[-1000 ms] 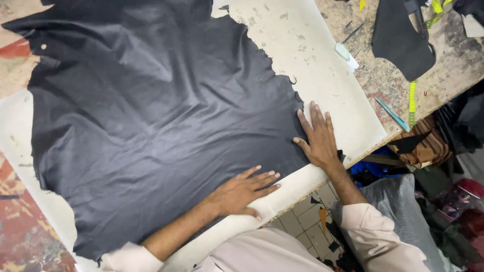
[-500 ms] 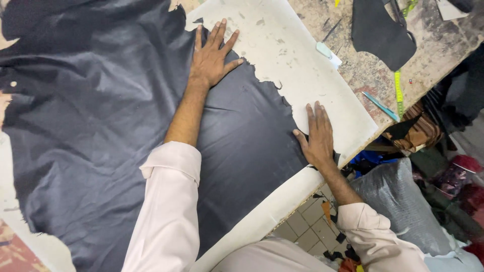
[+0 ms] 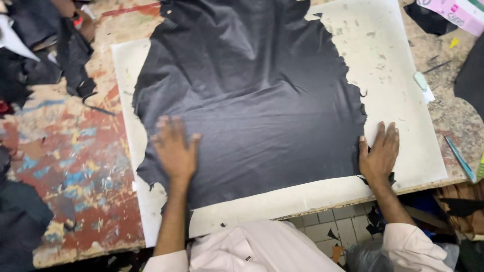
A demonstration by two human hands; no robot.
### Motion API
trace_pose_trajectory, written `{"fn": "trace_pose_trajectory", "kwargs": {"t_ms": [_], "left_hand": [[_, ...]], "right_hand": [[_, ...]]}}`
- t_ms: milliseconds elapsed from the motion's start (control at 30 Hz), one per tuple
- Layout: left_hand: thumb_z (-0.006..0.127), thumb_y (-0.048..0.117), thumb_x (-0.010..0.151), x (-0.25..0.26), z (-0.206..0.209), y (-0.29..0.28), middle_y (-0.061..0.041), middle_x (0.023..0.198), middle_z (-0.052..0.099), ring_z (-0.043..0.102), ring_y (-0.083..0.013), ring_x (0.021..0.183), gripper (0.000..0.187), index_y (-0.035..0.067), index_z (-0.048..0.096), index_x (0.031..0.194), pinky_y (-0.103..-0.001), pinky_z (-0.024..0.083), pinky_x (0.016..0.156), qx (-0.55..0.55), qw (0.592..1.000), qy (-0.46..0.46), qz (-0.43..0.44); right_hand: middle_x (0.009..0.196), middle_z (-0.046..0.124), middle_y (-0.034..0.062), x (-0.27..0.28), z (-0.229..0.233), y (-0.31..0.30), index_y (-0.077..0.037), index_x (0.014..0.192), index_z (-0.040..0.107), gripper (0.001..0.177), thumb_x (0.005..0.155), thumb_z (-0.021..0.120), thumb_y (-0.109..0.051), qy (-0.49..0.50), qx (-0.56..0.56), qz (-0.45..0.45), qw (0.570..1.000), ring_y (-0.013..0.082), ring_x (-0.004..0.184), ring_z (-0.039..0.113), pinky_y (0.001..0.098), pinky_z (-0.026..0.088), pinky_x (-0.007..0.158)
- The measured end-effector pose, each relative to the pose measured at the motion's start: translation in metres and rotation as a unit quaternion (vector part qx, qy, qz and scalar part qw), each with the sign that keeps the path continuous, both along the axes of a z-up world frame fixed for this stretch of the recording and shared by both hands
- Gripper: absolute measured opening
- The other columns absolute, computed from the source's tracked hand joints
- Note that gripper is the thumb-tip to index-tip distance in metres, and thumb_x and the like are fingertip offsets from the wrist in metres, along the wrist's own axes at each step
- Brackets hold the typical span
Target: The person places a printed pattern on a black fabric sheet, traces its outline with a marker, and cuts the fabric along the traced line using a rotary cutter. The person repeats this process for additional pieces, adjusting the pattern and fabric as needed.
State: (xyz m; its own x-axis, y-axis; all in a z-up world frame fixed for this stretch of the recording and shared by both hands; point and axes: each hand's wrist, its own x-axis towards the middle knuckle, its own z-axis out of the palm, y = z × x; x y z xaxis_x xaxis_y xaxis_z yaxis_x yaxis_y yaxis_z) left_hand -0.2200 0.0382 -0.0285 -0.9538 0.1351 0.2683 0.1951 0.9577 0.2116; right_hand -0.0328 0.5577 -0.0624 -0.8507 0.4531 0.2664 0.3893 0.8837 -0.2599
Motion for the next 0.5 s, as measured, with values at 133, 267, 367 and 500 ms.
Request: {"fn": "trace_pose_trajectory", "kwargs": {"t_ms": [133, 267, 367, 500], "left_hand": [[0.043, 0.052, 0.108, -0.003, 0.0, -0.117, -0.028, 0.168, 0.024, 0.021, -0.0422, 0.156, 0.075, 0.001, 0.032, 0.163, -0.061, 0.008, 0.125, 0.07, 0.991, -0.003, 0.115], [0.044, 0.048, 0.111, 0.0, 0.003, -0.128, -0.022, 0.168, 0.028, 0.026, -0.0363, 0.157, 0.07, 0.002, 0.033, 0.162, -0.063, 0.006, 0.128, 0.059, 0.996, 0.017, 0.061], [0.042, 0.046, 0.112, 0.011, 0.015, -0.099, -0.017, 0.171, 0.028, 0.025, -0.0318, 0.159, 0.066, 0.004, 0.033, 0.162, -0.065, 0.005, 0.127, 0.029, 0.999, 0.038, 0.024], [0.043, 0.048, 0.108, 0.06, 0.029, -0.003, -0.018, 0.173, 0.022, 0.017, -0.0313, 0.162, 0.075, 0.004, 0.025, 0.165, -0.063, 0.008, 0.129, 0.087, 0.987, 0.029, -0.134]], "right_hand": [[0.168, 0.025, 0.0355, -0.002, 0.001, -0.001, 0.005, 0.163, 0.032, 0.067, 0.113, 0.052, -0.034, 0.008, 0.002, 0.008, 1.0, 0.0526, 0.155, 0.024, 0.0609, 0.022, 0.128], [0.168, 0.022, 0.0362, 0.003, 0.007, -0.004, 0.004, 0.164, 0.031, 0.069, 0.111, 0.052, -0.036, -0.002, -0.006, 0.007, 1.0, 0.0526, 0.154, 0.021, 0.0613, 0.019, 0.126], [0.168, 0.019, 0.036, -0.001, 0.001, -0.002, 0.002, 0.165, 0.03, 0.07, 0.112, 0.051, -0.038, -0.008, -0.019, 0.007, 1.0, 0.0521, 0.155, 0.018, 0.0615, 0.017, 0.125], [0.168, 0.018, 0.0352, 0.001, -0.003, 0.002, 0.001, 0.165, 0.028, 0.071, 0.112, 0.051, -0.041, -0.022, -0.029, 0.001, 0.999, 0.051, 0.155, 0.016, 0.0608, 0.016, 0.126]]}}
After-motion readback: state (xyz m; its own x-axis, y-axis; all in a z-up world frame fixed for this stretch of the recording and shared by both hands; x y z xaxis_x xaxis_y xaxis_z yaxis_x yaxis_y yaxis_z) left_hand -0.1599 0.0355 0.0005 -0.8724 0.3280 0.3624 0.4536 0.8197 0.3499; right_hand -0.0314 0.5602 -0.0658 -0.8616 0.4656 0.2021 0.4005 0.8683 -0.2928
